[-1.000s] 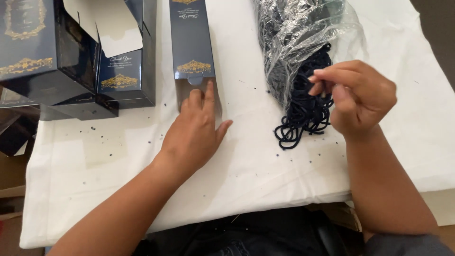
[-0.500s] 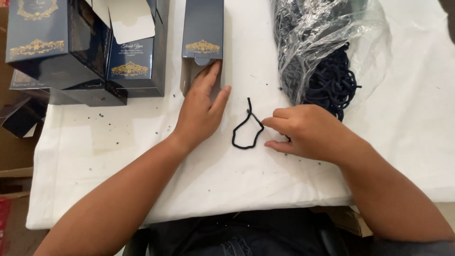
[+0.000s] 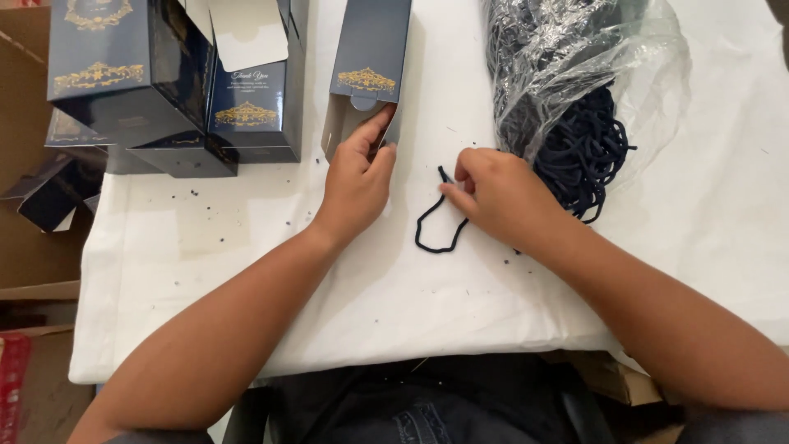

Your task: Assembling a decorative cardboard box and attaching a cord handle by threading it through pre-cut holes.

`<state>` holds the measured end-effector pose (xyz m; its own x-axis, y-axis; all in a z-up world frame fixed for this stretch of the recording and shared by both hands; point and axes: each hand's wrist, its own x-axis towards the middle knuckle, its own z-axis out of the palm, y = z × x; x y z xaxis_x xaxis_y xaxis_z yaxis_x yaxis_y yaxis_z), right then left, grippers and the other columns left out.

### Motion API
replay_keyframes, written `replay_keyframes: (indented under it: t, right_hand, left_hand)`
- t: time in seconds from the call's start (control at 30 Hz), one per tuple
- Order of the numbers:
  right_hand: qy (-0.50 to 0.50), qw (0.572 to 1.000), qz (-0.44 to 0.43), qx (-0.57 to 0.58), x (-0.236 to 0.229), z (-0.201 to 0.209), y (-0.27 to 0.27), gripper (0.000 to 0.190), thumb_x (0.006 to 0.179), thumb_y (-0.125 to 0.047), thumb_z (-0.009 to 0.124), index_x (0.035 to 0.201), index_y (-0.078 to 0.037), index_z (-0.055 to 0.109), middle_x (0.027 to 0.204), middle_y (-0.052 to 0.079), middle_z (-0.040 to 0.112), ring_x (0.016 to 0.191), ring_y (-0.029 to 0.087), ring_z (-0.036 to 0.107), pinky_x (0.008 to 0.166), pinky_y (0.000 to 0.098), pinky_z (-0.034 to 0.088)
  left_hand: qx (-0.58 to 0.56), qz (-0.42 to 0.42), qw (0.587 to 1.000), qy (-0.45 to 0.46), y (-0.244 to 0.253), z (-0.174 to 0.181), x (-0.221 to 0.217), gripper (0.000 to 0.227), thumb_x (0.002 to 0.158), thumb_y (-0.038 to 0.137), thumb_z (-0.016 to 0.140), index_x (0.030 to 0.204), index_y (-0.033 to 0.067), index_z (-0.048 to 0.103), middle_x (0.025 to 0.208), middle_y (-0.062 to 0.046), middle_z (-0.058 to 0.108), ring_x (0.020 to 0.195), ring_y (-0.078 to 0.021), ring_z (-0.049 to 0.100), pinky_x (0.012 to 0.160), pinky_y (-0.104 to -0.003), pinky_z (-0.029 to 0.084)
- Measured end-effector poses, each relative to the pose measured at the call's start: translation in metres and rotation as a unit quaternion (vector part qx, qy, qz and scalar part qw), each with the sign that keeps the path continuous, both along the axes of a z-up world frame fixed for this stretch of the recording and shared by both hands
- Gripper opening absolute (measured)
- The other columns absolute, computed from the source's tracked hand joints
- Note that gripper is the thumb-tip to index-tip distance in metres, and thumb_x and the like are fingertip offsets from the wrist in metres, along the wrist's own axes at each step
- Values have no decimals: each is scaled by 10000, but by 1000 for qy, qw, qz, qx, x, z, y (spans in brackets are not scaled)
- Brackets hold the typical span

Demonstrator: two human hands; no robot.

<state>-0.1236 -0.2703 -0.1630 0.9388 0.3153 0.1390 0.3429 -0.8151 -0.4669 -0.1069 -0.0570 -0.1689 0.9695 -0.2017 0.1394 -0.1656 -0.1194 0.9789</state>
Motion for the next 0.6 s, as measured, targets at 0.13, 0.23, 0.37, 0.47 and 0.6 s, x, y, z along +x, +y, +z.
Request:
replay_keyframes:
  t: [0.13, 0.23, 0.37, 0.47, 0.6]
  right_hand:
    - [-17, 997, -2, -73, 9, 17, 9, 131, 964, -170, 688, 890, -62, 686, 667, 82, 639, 627, 290, 683, 551, 376, 534]
    - [-113, 992, 24, 53, 9, 21, 19, 78, 1007, -114, 644, 998, -46, 680, 697, 97, 623, 649, 280, 655, 618, 368, 545]
    - [-183, 965, 67, 175, 12, 2, 19, 56, 1027, -54, 628, 1052, -38, 675, 786, 97, 647, 741, 253, 673, 712, 327, 567]
    - [-131, 954, 64, 261, 14, -6, 12, 59, 1050, -92, 618, 1029, -53, 657, 847, 51, 708, 771, 180, 710, 733, 303, 576]
    - [-121, 935, 73, 326, 9, 5, 15, 87, 1016, 7, 623, 1096, -16, 646, 789, 69, 690, 749, 196, 701, 775, 338, 569]
  left_hand:
    - [-22, 4, 1000, 19, 0, 5, -3, 541, 996, 52, 379, 1528, -35, 423, 1550, -247, 472, 1477, -322, 406, 1235, -473, 305]
    - [-78, 19, 996, 40, -2, 1, -2, 503, 1001, 66, 379, 1482, -22, 493, 1467, -232, 562, 1413, -282, 496, 1205, -452, 378]
    - [-195, 57, 975, 93, -11, -26, 3, 468, 959, 36, 436, 1397, 0, 594, 1259, -146, 694, 1178, -171, 645, 1087, -367, 513]
    - [-250, 62, 957, 132, -21, 12, -18, 485, 872, -50, 488, 1329, 0, 643, 1095, -89, 697, 1057, -131, 648, 960, -316, 585]
    - [-234, 52, 952, 192, -18, -11, -27, 477, 873, -48, 471, 1309, -6, 658, 1072, -118, 730, 987, -168, 701, 896, -331, 604]
